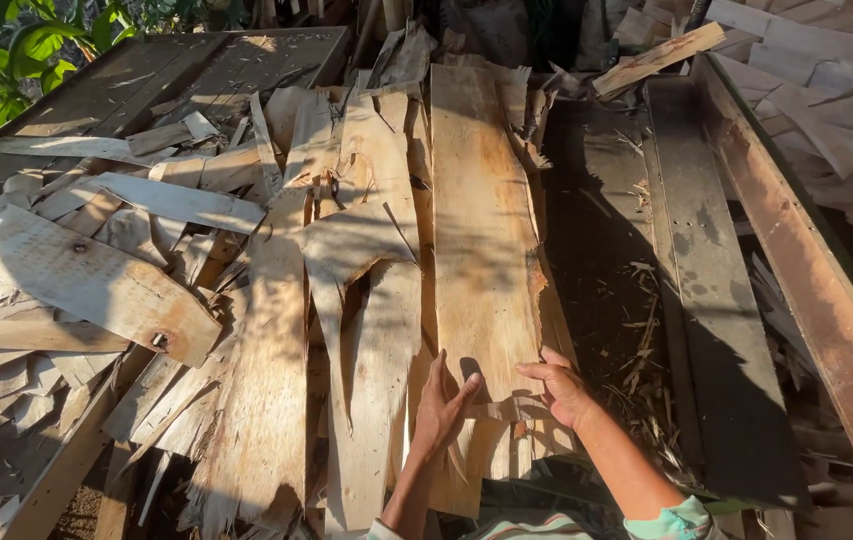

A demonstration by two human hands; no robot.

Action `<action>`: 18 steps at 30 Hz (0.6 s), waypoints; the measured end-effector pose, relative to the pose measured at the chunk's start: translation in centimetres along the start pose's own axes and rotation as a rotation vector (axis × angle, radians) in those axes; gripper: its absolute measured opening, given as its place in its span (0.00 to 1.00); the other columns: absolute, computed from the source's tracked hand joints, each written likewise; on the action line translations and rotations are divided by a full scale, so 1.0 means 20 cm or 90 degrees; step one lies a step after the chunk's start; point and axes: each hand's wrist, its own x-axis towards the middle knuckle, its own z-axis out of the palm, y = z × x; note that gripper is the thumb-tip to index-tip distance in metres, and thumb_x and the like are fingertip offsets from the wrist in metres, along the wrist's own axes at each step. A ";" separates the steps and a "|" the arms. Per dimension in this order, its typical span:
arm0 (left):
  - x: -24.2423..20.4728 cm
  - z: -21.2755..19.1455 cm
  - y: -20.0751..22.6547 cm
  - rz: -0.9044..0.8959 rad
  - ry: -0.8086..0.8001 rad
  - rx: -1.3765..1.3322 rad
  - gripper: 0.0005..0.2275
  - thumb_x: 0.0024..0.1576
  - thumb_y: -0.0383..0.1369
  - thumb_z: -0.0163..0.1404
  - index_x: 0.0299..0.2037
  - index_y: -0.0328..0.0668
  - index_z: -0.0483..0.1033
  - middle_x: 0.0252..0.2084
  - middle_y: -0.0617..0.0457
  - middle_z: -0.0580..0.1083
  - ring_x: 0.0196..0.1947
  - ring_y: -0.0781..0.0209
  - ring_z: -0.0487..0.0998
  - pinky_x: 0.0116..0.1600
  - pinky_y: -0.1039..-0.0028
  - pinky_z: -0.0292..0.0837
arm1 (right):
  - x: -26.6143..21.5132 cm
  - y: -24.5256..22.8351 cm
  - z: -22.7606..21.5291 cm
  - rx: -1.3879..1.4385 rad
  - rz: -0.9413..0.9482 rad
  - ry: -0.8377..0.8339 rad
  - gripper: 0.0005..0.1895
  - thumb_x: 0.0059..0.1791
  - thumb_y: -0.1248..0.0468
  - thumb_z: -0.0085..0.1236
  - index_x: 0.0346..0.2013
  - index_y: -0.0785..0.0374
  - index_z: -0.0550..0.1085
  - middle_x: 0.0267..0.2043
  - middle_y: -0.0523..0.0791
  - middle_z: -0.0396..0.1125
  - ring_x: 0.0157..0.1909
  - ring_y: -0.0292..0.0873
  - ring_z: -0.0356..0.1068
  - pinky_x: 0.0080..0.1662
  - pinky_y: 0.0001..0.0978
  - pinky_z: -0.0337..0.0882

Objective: The person is sorting through and organizing various large scraps and thin layers of wood in a woodworking shop.

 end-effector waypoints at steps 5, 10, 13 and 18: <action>0.21 -0.06 -0.01 -0.089 -0.064 0.341 0.50 0.52 0.75 0.28 0.76 0.45 0.54 0.71 0.37 0.66 0.77 0.40 0.56 0.76 0.39 0.47 | 0.18 0.06 0.11 -0.121 -0.078 0.054 0.54 0.41 0.67 0.66 0.76 0.61 0.46 0.73 0.53 0.49 0.73 0.51 0.52 0.72 0.48 0.49; 0.22 -0.17 0.13 -0.212 -0.236 -0.119 0.56 0.40 0.76 0.30 0.77 0.50 0.42 0.77 0.45 0.47 0.78 0.45 0.49 0.74 0.39 0.44 | 0.35 0.14 0.24 -0.284 -0.282 0.017 0.50 0.43 0.70 0.58 0.75 0.66 0.44 0.78 0.55 0.39 0.79 0.52 0.39 0.73 0.44 0.44; 0.24 -0.21 -0.03 -0.166 -0.334 -0.262 0.55 0.47 0.77 0.25 0.77 0.41 0.45 0.75 0.35 0.54 0.75 0.42 0.56 0.76 0.50 0.52 | 0.30 0.15 0.41 -0.425 -0.423 -0.030 0.43 0.46 0.67 0.54 0.73 0.71 0.49 0.75 0.59 0.48 0.76 0.54 0.49 0.72 0.42 0.52; 0.17 -0.38 -0.20 -0.142 -0.378 -0.541 0.55 0.52 0.76 0.25 0.71 0.26 0.58 0.68 0.31 0.67 0.67 0.41 0.68 0.69 0.52 0.64 | -0.46 -0.22 0.80 -0.739 -0.337 -0.120 0.31 0.51 0.58 0.51 0.65 0.70 0.61 0.62 0.60 0.65 0.66 0.57 0.64 0.65 0.45 0.64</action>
